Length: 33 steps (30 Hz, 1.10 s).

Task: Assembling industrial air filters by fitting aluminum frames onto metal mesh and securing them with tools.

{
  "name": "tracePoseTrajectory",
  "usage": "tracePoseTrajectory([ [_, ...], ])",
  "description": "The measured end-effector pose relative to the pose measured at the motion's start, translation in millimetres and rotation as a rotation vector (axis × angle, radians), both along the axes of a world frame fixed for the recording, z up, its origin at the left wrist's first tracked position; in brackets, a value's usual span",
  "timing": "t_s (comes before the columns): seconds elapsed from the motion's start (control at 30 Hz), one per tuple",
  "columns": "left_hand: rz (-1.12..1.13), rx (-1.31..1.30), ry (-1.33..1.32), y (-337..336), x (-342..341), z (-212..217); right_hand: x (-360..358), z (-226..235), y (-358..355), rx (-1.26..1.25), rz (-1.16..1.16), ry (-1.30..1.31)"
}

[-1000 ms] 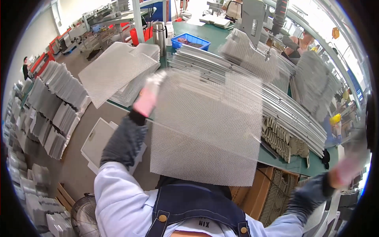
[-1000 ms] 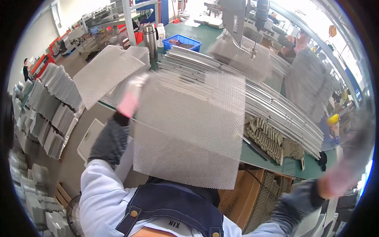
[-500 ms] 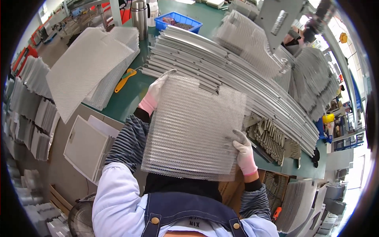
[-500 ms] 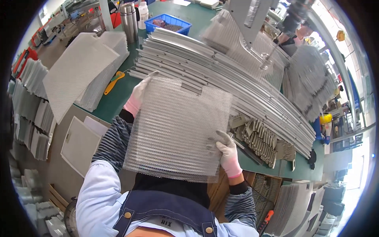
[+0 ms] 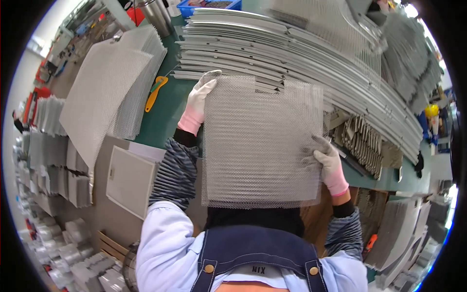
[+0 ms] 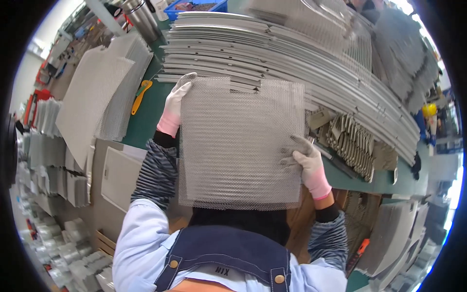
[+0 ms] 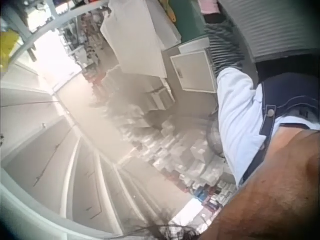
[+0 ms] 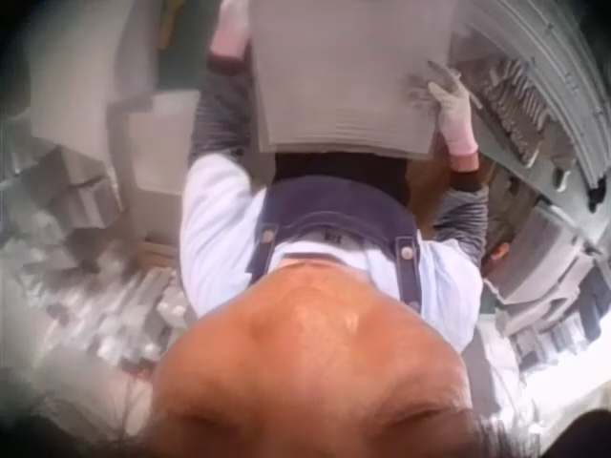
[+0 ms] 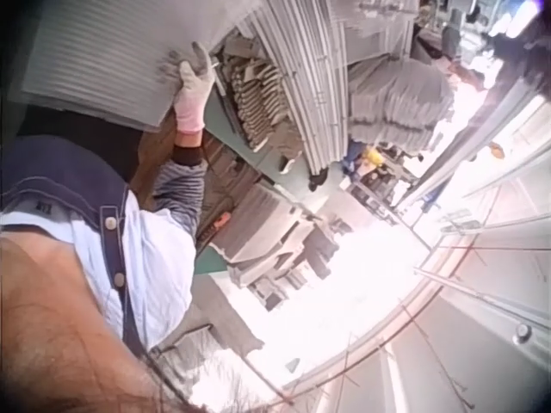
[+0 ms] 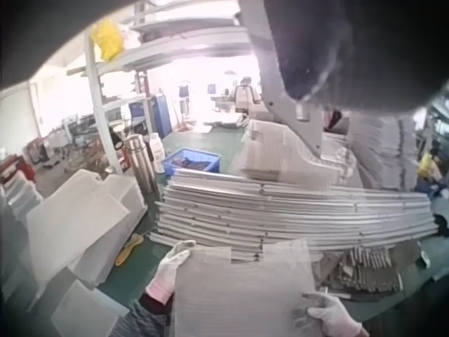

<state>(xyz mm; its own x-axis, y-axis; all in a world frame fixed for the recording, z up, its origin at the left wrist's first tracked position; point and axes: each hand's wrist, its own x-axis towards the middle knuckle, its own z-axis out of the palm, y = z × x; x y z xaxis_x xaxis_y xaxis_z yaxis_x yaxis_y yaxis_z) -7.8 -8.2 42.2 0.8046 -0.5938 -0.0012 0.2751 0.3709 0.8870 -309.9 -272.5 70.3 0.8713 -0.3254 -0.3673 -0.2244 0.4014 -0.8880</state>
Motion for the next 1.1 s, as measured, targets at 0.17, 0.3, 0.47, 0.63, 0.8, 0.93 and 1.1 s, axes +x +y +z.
tracePoseTrajectory([
  [0.17, -0.007, 0.004, 0.049, -7.9, -13.8, 16.9, -6.0, -10.0, -8.8, -0.045, 0.05, -0.025],
  [0.3, -0.063, 0.021, -0.048, 1.4, -4.4, -8.4, -5.8, -0.4, -5.8, 0.164, 0.052, -0.033],
  [0.47, -0.137, -0.127, 0.113, 8.3, 1.7, -13.4, -3.6, -8.1, -4.8, 0.177, 0.081, -0.006],
  [0.63, 0.013, 0.122, -0.168, -2.4, 3.9, -15.3, -3.4, -10.2, -8.9, 0.033, 0.064, -0.053],
  [0.8, 0.073, 0.054, -0.285, 51.7, 58.0, -52.1, 19.9, 3.9, 0.3, -0.317, 0.211, -0.195],
  [0.93, 0.216, 0.653, -0.856, 23.8, 14.3, -5.2, -6.8, -3.2, -40.2, -0.089, -0.029, 0.002],
  [1.1, 0.154, 0.591, -0.566, -1.6, -20.8, 3.2, -26.1, -21.1, -80.2, -0.369, -0.091, -0.14],
])
